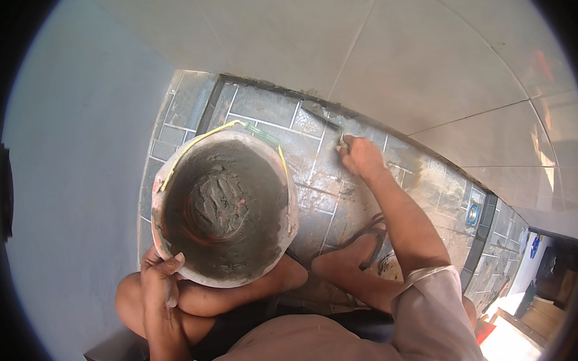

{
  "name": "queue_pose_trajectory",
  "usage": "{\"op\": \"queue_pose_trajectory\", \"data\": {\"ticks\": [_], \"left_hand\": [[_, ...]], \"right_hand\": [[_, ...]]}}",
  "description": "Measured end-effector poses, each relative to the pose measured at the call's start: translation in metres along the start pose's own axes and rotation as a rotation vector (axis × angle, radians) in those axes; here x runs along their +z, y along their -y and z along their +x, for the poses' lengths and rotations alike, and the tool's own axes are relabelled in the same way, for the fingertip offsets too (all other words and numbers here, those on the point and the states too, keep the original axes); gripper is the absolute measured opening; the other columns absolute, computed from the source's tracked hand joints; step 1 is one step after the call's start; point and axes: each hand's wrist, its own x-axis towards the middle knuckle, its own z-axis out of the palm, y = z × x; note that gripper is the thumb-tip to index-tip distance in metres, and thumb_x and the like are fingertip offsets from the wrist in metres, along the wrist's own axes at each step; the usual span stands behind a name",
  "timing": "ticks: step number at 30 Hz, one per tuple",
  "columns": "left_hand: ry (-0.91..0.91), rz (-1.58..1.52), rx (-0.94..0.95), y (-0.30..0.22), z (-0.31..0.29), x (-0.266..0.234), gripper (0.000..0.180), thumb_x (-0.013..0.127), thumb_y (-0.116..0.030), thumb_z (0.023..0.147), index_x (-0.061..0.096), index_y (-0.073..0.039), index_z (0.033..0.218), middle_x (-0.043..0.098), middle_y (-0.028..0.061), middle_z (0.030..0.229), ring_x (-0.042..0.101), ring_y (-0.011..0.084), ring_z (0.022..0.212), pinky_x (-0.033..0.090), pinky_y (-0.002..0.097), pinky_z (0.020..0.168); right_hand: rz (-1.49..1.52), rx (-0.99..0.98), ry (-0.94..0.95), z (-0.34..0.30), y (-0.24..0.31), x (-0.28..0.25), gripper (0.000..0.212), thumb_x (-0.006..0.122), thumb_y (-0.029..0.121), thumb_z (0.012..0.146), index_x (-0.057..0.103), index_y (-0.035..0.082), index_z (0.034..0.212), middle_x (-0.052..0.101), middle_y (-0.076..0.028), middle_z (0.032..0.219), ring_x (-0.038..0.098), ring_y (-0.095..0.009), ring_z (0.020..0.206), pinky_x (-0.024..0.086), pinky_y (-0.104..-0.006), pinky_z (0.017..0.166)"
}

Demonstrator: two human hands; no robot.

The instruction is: The person scoops cement from a bucket using a trowel and applies it into the gaps between floor tiles. They smooth the cement along the grout lines to fill the spaces between the tiles.

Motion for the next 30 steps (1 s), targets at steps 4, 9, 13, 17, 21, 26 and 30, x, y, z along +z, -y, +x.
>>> {"op": "queue_pose_trajectory", "data": {"ticks": [4,9,13,17,21,26,30], "left_hand": [[0.022,0.018,0.003,0.005,0.004,-0.004,0.032,0.068,0.011,0.089,0.074,0.003,0.119,0.077,0.0102,0.102,0.074,0.0168,0.082,0.062,0.0284,0.071],[0.011,0.037,0.016,0.004,0.0,0.004,0.032,0.071,0.007,0.087,0.075,0.0,0.119,0.077,0.006,0.097,0.069,0.0136,0.075,0.054,0.0253,0.064],[0.03,0.039,0.014,0.003,-0.001,0.002,0.032,0.072,0.006,0.086,0.075,-0.001,0.117,0.076,0.0039,0.094,0.067,0.0113,0.074,0.052,0.0239,0.063],[0.008,0.006,0.002,0.004,-0.003,0.005,0.031,0.074,0.006,0.086,0.075,-0.001,0.116,0.075,0.0026,0.092,0.065,0.0097,0.072,0.05,0.023,0.062],[0.009,-0.013,0.008,0.012,-0.003,0.002,0.03,0.075,0.005,0.086,0.075,-0.001,0.116,0.075,0.0025,0.092,0.064,0.0093,0.072,0.049,0.0227,0.064],[0.064,-0.051,0.001,0.018,-0.004,-0.008,0.037,0.073,0.009,0.089,0.07,0.006,0.126,0.078,0.0123,0.113,0.074,0.0179,0.097,0.059,0.031,0.089],[0.092,-0.104,-0.007,0.019,-0.005,-0.009,0.039,0.072,0.01,0.09,0.069,0.007,0.129,0.077,0.0133,0.118,0.074,0.0187,0.1,0.059,0.032,0.093]], "right_hand": [[-0.045,0.001,0.009,0.013,-0.006,-0.016,0.033,0.063,0.035,0.105,0.074,0.01,0.123,0.075,-0.025,0.109,0.07,-0.044,0.108,0.054,-0.0549,0.096],[-0.059,-0.049,-0.053,0.015,-0.01,-0.009,0.032,0.065,0.034,0.103,0.073,0.01,0.124,0.076,-0.023,0.106,0.07,-0.045,0.105,0.054,-0.0554,0.093],[-0.068,-0.116,-0.217,0.014,-0.021,0.012,0.032,0.068,0.033,0.101,0.074,0.01,0.122,0.076,-0.02,0.104,0.071,-0.045,0.1,0.055,-0.0551,0.089],[-0.029,-0.192,-0.42,0.009,-0.032,0.035,0.034,0.071,0.032,0.099,0.074,0.008,0.123,0.075,-0.019,0.103,0.072,-0.041,0.095,0.056,-0.0533,0.082],[-0.03,-0.265,-0.577,0.002,-0.032,0.045,0.034,0.074,0.029,0.098,0.074,0.007,0.123,0.072,-0.016,0.097,0.071,-0.038,0.087,0.057,-0.0492,0.076],[0.067,-0.364,-0.691,-0.014,-0.012,0.048,0.034,0.075,0.026,0.097,0.074,0.007,0.124,0.07,-0.014,0.094,0.069,-0.037,0.084,0.057,-0.0472,0.075],[-0.028,-0.345,-0.488,-0.006,0.021,0.046,0.035,0.073,0.031,0.099,0.073,0.006,0.124,0.07,-0.018,0.097,0.07,-0.04,0.088,0.057,-0.0499,0.078]]}}
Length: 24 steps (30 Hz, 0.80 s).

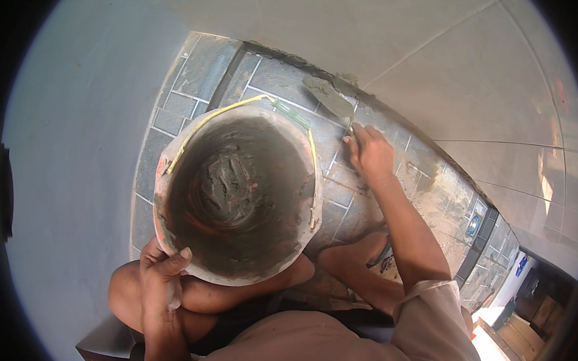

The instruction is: The person scoops cement from a bucket using a trowel and applies it into the gaps between floor tiles. They smooth the cement along the grout lines to fill the spaces between the tiles.

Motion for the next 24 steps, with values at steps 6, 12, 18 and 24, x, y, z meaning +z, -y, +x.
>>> {"op": "queue_pose_trajectory", "data": {"ticks": [6,12,18,24], "left_hand": [[0.001,0.024,0.001,0.001,0.0,-0.002,0.04,0.072,0.009,0.091,0.068,0.007,0.131,0.077,0.0133,0.119,0.073,0.0191,0.104,0.058,0.0332,0.097],[-0.008,0.005,0.005,-0.002,0.001,0.002,0.041,0.073,0.009,0.091,0.068,0.008,0.131,0.077,0.0133,0.12,0.073,0.0192,0.107,0.056,0.0331,0.1],[0.014,0.027,-0.008,-0.002,-0.001,-0.004,0.041,0.072,0.009,0.092,0.067,0.008,0.133,0.076,0.014,0.122,0.072,0.0196,0.108,0.056,0.0335,0.101],[-0.003,0.0,0.006,-0.001,0.0,0.0,0.039,0.071,0.009,0.092,0.068,0.008,0.131,0.077,0.0129,0.119,0.072,0.0188,0.105,0.056,0.0327,0.098]], "right_hand": [[-0.109,0.103,0.327,0.058,0.013,0.0,0.031,0.067,0.031,0.102,0.073,0.005,0.116,0.074,-0.024,0.106,0.072,-0.044,0.101,0.058,-0.0547,0.086],[-0.093,0.194,0.398,0.106,0.024,-0.03,0.033,0.071,0.031,0.098,0.077,0.003,0.115,0.076,-0.028,0.106,0.073,-0.047,0.105,0.057,-0.055,0.094],[-0.056,0.231,0.358,0.098,0.039,-0.06,0.034,0.072,0.031,0.097,0.077,0.003,0.116,0.076,-0.027,0.11,0.072,-0.046,0.108,0.056,-0.0541,0.096],[-0.044,0.149,0.338,0.064,0.045,-0.097,0.032,0.066,0.03,0.102,0.075,0.0,0.111,0.075,-0.028,0.107,0.07,-0.047,0.107,0.055,-0.0552,0.095]]}}
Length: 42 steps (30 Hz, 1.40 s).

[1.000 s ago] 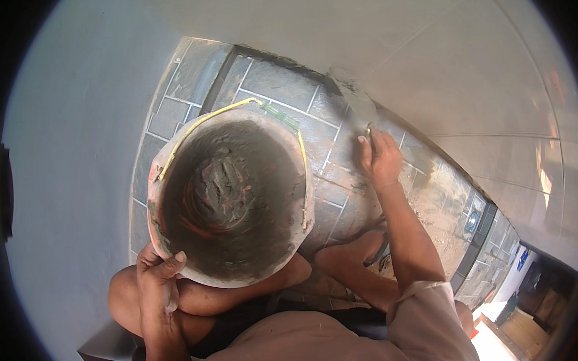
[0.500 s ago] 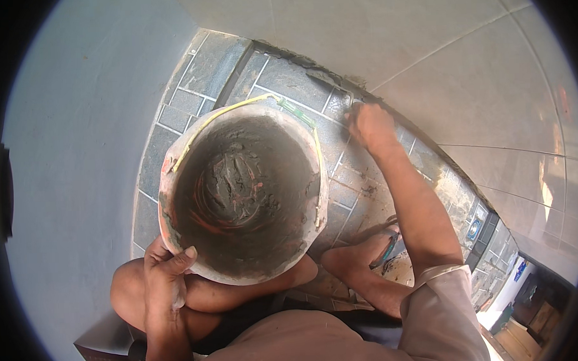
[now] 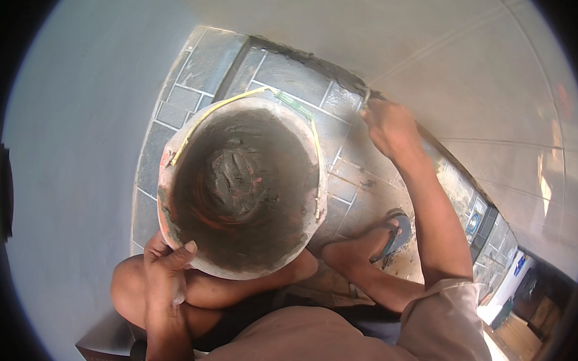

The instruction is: The person scoops cement from a bucket using a trowel and applies it into the gaps between floor tiles. They smooth the cement along the grout lines to fill the spaces between the tiles.

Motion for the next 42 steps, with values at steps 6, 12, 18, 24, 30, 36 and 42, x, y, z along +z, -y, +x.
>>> {"op": "queue_pose_trajectory", "data": {"ticks": [6,12,18,24,30,36,42], "left_hand": [[0.03,0.054,-0.006,-0.003,0.002,0.001,0.038,0.07,0.009,0.091,0.07,0.007,0.129,0.077,0.012,0.118,0.072,0.0185,0.105,0.056,0.0322,0.098],[0.002,0.076,0.003,0.0,-0.001,0.0,0.037,0.068,0.008,0.091,0.07,0.006,0.128,0.076,0.0111,0.117,0.072,0.0178,0.104,0.056,0.0312,0.096],[0.032,0.085,-0.015,-0.002,0.001,-0.003,0.036,0.069,0.008,0.091,0.071,0.006,0.127,0.077,0.0097,0.114,0.071,0.0156,0.098,0.056,0.0286,0.089],[-0.012,0.064,0.005,0.002,0.001,0.0,0.035,0.069,0.009,0.091,0.071,0.005,0.126,0.077,0.0093,0.111,0.072,0.0147,0.093,0.057,0.027,0.083],[0.007,0.094,-0.01,-0.001,0.002,0.005,0.036,0.068,0.009,0.092,0.071,0.004,0.127,0.077,0.0085,0.11,0.072,0.0146,0.093,0.057,0.028,0.083],[-0.006,0.067,-0.032,-0.004,-0.003,0.012,0.038,0.068,0.008,0.092,0.07,0.003,0.13,0.076,0.0078,0.111,0.072,0.0131,0.09,0.058,0.0253,0.075],[0.027,0.129,-0.026,-0.005,-0.004,0.007,0.039,0.069,0.007,0.092,0.071,0.0,0.13,0.077,0.0057,0.109,0.071,0.013,0.088,0.056,0.0249,0.072]], "right_hand": [[-0.149,-0.018,0.109,0.04,0.014,-0.003,0.032,0.063,0.026,0.102,0.076,-0.004,0.105,0.075,-0.029,0.107,0.071,-0.047,0.108,0.055,-0.0554,0.096],[-0.164,0.15,0.179,0.036,-0.008,-0.009,0.033,0.067,0.026,0.098,0.076,-0.005,0.105,0.075,-0.029,0.111,0.072,-0.047,0.109,0.056,-0.0546,0.098],[-0.233,0.096,0.127,-0.004,-0.036,-0.024,0.031,0.067,0.027,0.099,0.078,-0.003,0.103,0.075,-0.029,0.108,0.073,-0.047,0.102,0.057,-0.055,0.094],[-0.224,0.132,-0.007,-0.055,-0.045,0.0,0.028,0.067,0.031,0.1,0.077,0.007,0.107,0.075,-0.024,0.101,0.073,-0.045,0.095,0.058,-0.054,0.09],[-0.075,0.161,0.15,-0.008,-0.055,0.038,0.032,0.067,0.035,0.1,0.076,0.007,0.112,0.076,-0.023,0.112,0.071,-0.044,0.109,0.055,-0.0539,0.096],[-0.119,0.182,0.047,-0.021,-0.092,0.018,0.032,0.07,0.034,0.098,0.076,0.005,0.111,0.076,-0.024,0.107,0.071,-0.045,0.106,0.056,-0.0529,0.095],[0.107,0.13,0.012,-0.107,-0.068,-0.07,0.029,0.073,0.024,0.096,0.072,-0.002,0.108,0.072,-0.019,0.082,0.071,-0.034,0.079,0.056,-0.0451,0.078]]}}
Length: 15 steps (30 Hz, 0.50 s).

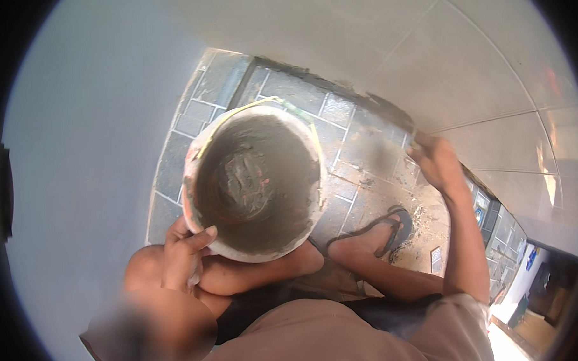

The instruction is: The person scoops cement from a bucket using a trowel and applies it into the gaps between floor tiles. They smooth the cement along the grout lines to fill the spaces between the tiles.

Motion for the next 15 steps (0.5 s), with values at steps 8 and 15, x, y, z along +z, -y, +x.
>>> {"op": "queue_pose_trajectory", "data": {"ticks": [8,15], "left_hand": [[0.177,-0.01,0.15,0.017,0.014,-0.017,0.038,0.069,0.009,0.091,0.07,0.003,0.128,0.076,0.0129,0.117,0.075,0.021,0.099,0.063,0.034,0.085],[0.255,0.069,0.185,0.031,0.034,-0.024,0.048,0.071,0.011,0.087,0.068,0.002,0.135,0.075,0.0087,0.118,0.071,0.016,0.096,0.058,0.0276,0.081]], "right_hand": [[0.006,-0.321,0.314,-0.117,0.151,-0.01,0.029,0.071,0.018,0.1,0.072,-0.005,0.117,0.074,-0.023,0.099,0.073,-0.039,0.094,0.058,-0.0475,0.086],[-0.243,-0.346,0.003,-0.057,0.193,0.116,0.024,0.059,0.012,0.099,0.074,-0.003,0.111,0.074,-0.025,0.112,0.074,-0.04,0.108,0.059,-0.047,0.097]]}}
